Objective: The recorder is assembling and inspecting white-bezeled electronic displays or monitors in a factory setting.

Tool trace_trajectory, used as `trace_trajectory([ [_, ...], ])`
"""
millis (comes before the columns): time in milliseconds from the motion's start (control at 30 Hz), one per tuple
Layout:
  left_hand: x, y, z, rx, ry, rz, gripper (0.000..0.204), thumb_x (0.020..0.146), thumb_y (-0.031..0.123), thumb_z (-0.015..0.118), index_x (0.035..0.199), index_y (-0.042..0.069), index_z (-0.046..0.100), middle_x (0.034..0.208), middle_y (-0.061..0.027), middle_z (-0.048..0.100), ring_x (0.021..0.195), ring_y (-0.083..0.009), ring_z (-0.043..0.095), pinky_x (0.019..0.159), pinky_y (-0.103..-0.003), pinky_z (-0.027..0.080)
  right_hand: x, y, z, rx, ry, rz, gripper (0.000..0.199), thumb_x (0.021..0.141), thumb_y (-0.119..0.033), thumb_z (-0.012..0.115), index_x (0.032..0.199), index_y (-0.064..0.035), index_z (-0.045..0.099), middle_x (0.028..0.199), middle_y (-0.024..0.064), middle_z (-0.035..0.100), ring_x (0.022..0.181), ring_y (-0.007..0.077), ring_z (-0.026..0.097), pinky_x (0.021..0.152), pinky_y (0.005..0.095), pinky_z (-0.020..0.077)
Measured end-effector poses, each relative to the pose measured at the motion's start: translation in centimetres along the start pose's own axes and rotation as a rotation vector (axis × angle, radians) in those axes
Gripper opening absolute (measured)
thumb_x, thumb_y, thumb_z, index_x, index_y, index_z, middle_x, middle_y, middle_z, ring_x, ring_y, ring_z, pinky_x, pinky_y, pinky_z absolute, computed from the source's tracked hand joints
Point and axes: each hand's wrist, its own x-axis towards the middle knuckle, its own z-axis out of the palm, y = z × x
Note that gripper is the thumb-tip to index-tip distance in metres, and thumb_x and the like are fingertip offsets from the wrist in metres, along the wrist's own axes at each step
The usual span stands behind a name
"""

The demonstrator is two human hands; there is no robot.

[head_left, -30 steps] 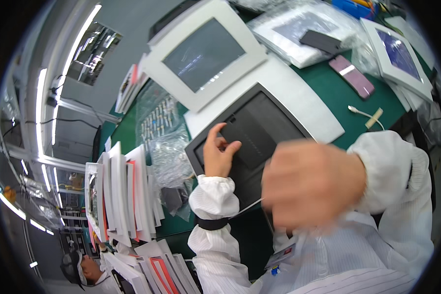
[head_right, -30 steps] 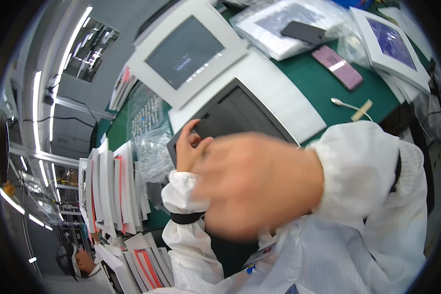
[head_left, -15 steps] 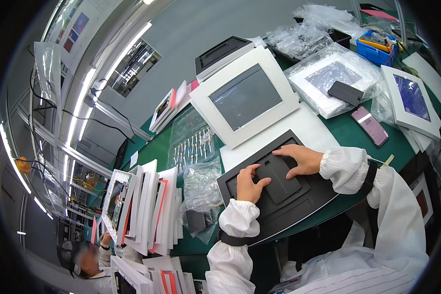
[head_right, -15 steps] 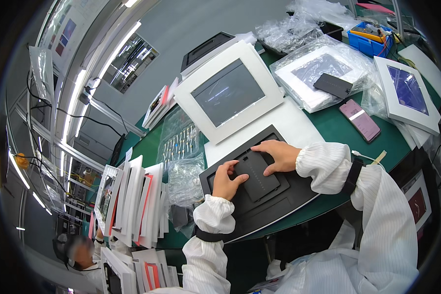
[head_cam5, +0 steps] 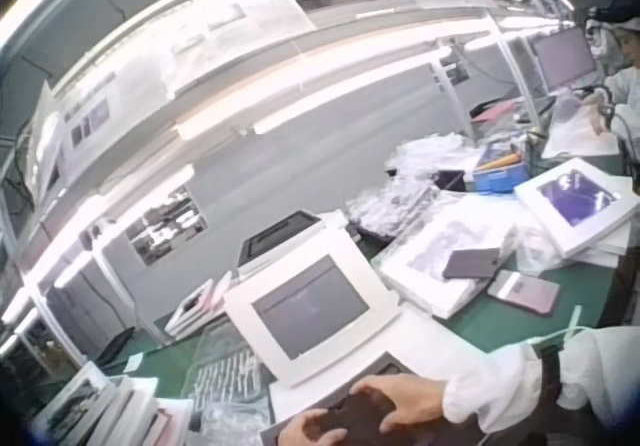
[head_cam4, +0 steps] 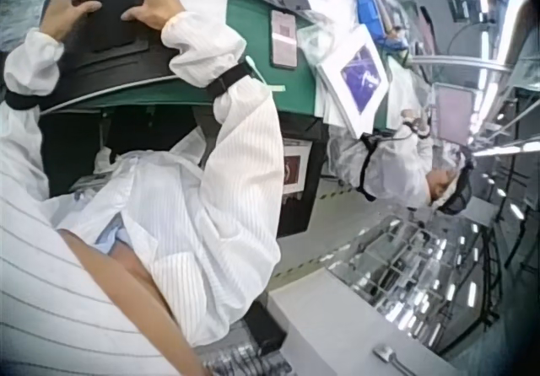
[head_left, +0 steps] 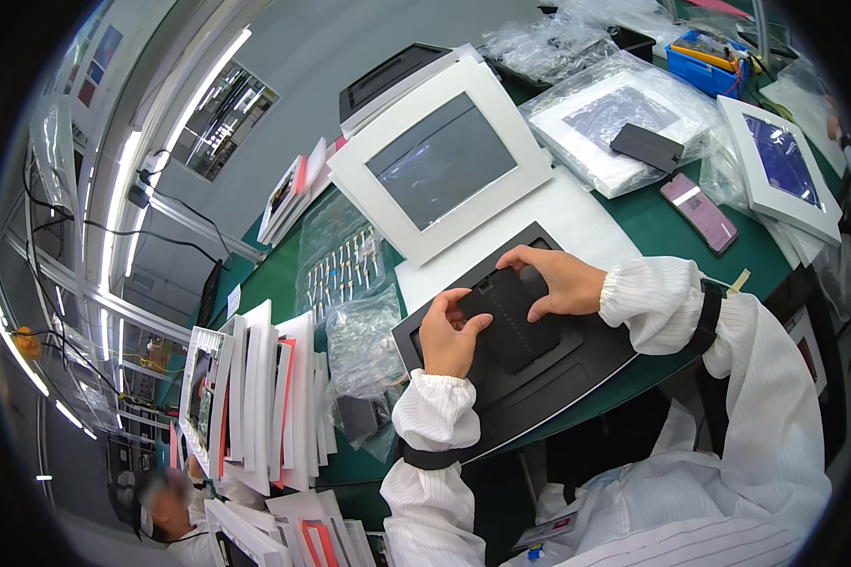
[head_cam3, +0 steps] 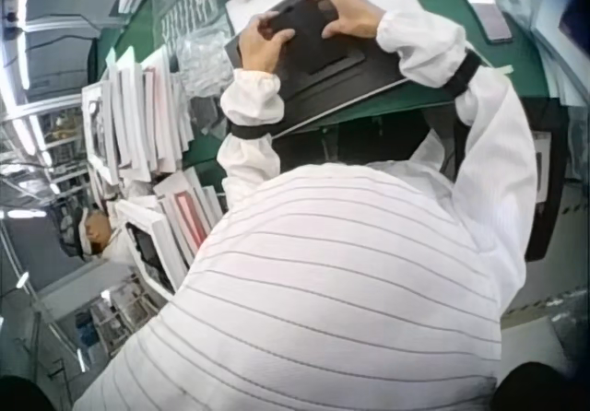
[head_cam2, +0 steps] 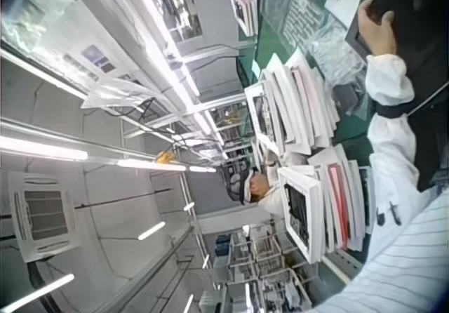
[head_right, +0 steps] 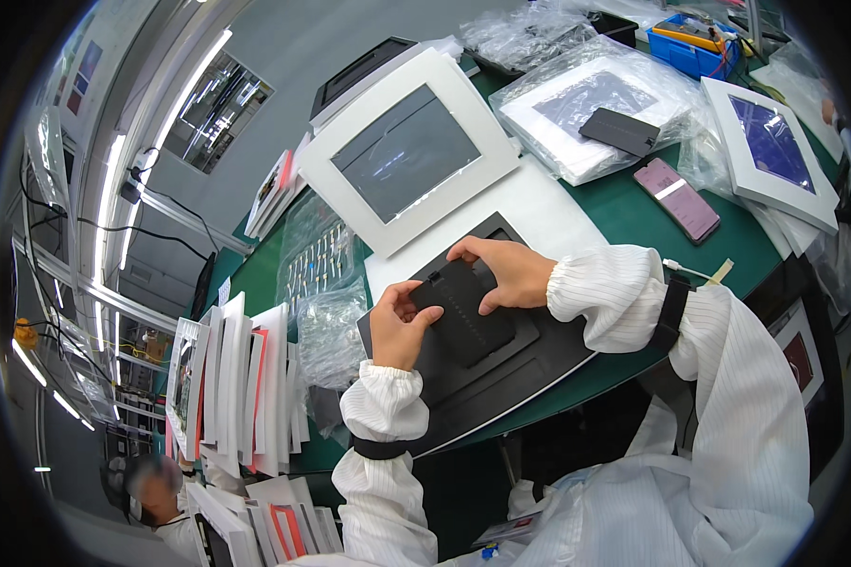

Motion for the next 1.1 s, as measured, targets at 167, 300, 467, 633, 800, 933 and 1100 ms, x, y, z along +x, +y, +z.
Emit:
trace_trajectory([
  [167, -0.1, 0.8, 0.8, -0.012, -0.078, -0.078, 0.042, 0.066, 0.002, 0.072, 0.104, -0.002, 0.054, 0.084, -0.0076, 0.062, 0.073, -0.0113, 0.058, 0.064, -0.022, 0.047, -0.4, 1.4, -0.3, -0.033, -0.026, 0.051, 0.072, 0.057, -0.009, 0.077, 0.119, -0.0036, 0.043, 0.11, 0.0141, 0.051, 0.107, 0.0271, 0.048, 0.093, 0.0337, 0.0391],
  [300, -1.4, -0.6, 0.6, 0.289, -0.001, 0.099, 0.044, 0.064, 0.013, 0.074, 0.105, 0.006, 0.058, 0.086, -0.0058, 0.057, 0.076, -0.0152, 0.056, 0.064, -0.024, 0.045, -0.6, 2.5, 1.0, -0.187, 0.009, -0.115, 0.067, 0.062, -0.026, 0.076, 0.117, -0.0018, 0.046, 0.115, 0.0171, 0.046, 0.11, 0.0329, 0.043, 0.095, 0.038, 0.0344],
  [467, -2.5, -0.7, 1.4, 0.568, -0.026, 0.227, 0.046, 0.069, 0.025, 0.071, 0.111, 0.009, 0.058, 0.107, -0.013, 0.049, 0.1, -0.0283, 0.046, 0.085, -0.035, 0.038, -1.9, 2.8, 1.9, -0.496, 0.046, -0.154, 0.066, 0.074, -0.044, 0.064, 0.12, -0.0006, 0.045, 0.125, 0.0164, 0.043, 0.119, 0.0304, 0.038, 0.1, 0.0402, 0.0286],
  [633, -3.1, -0.4, 2.3, 0.853, -0.009, 0.303, 0.04, 0.08, 0.027, 0.06, 0.117, 0.011, 0.055, 0.12, -0.0164, 0.045, 0.114, -0.0337, 0.039, 0.091, -0.044, 0.031, -2.5, 2.6, 1.9, -0.758, 0.011, -0.161, 0.064, 0.081, -0.049, 0.053, 0.122, -0.0007, 0.044, 0.129, 0.0133, 0.041, 0.125, 0.0272, 0.033, 0.104, 0.0437, 0.0239],
  [800, -2.6, -0.7, 0.8, 0.832, -0.107, 0.305, 0.044, 0.081, 0.031, 0.059, 0.12, 0.014, 0.052, 0.133, -0.0167, 0.038, 0.125, -0.0373, 0.03, 0.097, -0.051, 0.025, -1.2, 1.5, 1.2, -0.725, -0.079, -0.18, 0.064, 0.08, -0.047, 0.054, 0.121, 0.0005, 0.045, 0.125, 0.0137, 0.044, 0.122, 0.0268, 0.036, 0.103, 0.0438, 0.0251],
  [933, 0.8, -2.5, 1.0, 0.656, -0.116, 0.325, 0.035, 0.071, 0.029, 0.068, 0.102, 0.013, 0.064, 0.126, -0.0174, 0.046, 0.118, -0.0373, 0.039, 0.096, -0.048, 0.029, 0.7, 2.3, -0.2, -0.59, -0.081, -0.035, 0.037, 0.078, -0.038, 0.06, 0.097, -0.0063, 0.064, 0.104, 0.0096, 0.056, 0.099, 0.0242, 0.05, 0.095, 0.0378, 0.033],
  [1100, 3.9, -2.4, -0.3, 0.502, -0.14, 0.111, 0.073, 0.052, 0.028, 0.082, 0.116, 0.006, 0.055, 0.116, -0.0199, 0.052, 0.112, -0.0332, 0.046, 0.094, -0.039, 0.036, 4.2, 3.6, 0.9, -0.546, 0.058, 0.07, 0.058, 0.063, -0.04, 0.073, 0.108, -0.0073, 0.058, 0.105, 0.0109, 0.054, 0.104, 0.0278, 0.047, 0.093, 0.0381, 0.0343],
])
